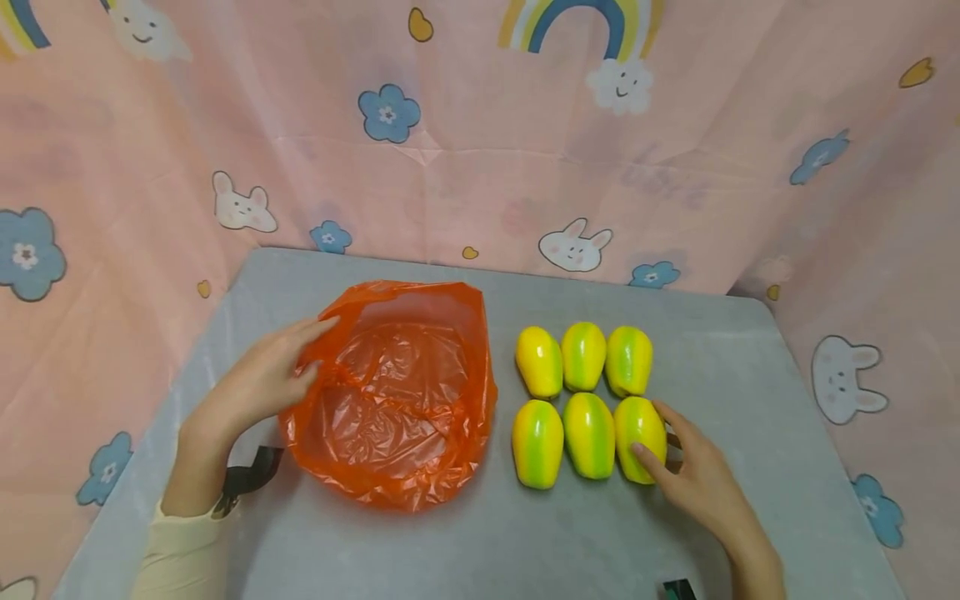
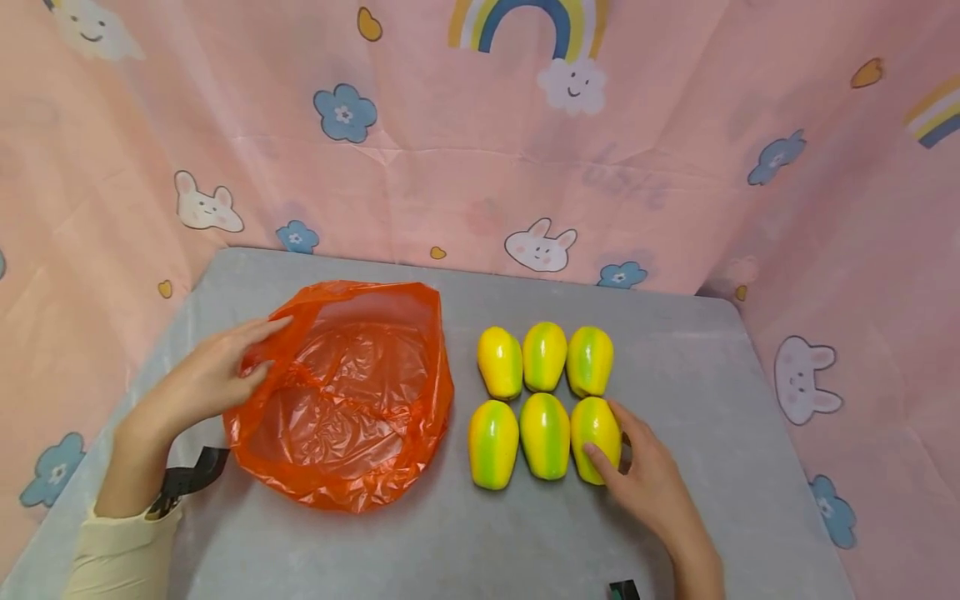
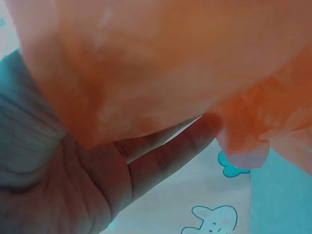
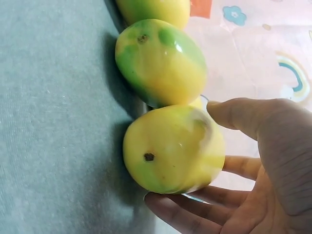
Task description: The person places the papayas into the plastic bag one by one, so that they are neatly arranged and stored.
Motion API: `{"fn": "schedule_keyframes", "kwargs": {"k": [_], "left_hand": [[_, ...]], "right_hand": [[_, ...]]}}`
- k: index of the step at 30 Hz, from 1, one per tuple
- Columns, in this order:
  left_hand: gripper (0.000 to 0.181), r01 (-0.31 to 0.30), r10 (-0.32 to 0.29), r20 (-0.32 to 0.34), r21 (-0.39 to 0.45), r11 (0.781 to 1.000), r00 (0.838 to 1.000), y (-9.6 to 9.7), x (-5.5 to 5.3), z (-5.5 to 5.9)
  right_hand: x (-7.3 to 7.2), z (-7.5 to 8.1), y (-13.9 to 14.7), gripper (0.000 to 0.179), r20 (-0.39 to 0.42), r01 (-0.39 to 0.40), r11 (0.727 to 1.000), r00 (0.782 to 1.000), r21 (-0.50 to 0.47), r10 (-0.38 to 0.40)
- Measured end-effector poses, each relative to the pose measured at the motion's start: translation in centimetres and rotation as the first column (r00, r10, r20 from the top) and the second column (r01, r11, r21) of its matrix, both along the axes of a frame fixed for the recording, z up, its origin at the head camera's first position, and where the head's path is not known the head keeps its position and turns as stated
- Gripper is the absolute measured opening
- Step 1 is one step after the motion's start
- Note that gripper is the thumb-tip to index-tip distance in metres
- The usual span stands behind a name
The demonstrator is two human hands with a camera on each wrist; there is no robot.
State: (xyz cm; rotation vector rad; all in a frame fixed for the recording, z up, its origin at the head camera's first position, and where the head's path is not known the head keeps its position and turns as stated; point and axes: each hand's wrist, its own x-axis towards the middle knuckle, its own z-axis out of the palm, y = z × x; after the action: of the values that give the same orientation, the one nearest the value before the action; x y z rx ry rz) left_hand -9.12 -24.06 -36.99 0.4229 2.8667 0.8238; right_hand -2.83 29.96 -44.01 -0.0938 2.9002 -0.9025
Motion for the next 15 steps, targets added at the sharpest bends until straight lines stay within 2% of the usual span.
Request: {"fn": "schedule_keyframes", "kwargs": {"k": [8,15], "left_hand": [[0.066,0.013,-0.013,-0.038,-0.004,1.0,0.999,-0.01,0.01,-0.02],[0.065,0.01,-0.01,-0.042,-0.008,1.0,0.999,0.07,0.0,0.02]], "right_hand": [[-0.09,-0.16,-0.18,0.08,-0.005,0.003,1.0,1.0,-0.013,-0.003],[-0.06,0.56,-0.31,0.079,-0.011,0.028,0.999,1.0,-0.023,-0.029]]}}
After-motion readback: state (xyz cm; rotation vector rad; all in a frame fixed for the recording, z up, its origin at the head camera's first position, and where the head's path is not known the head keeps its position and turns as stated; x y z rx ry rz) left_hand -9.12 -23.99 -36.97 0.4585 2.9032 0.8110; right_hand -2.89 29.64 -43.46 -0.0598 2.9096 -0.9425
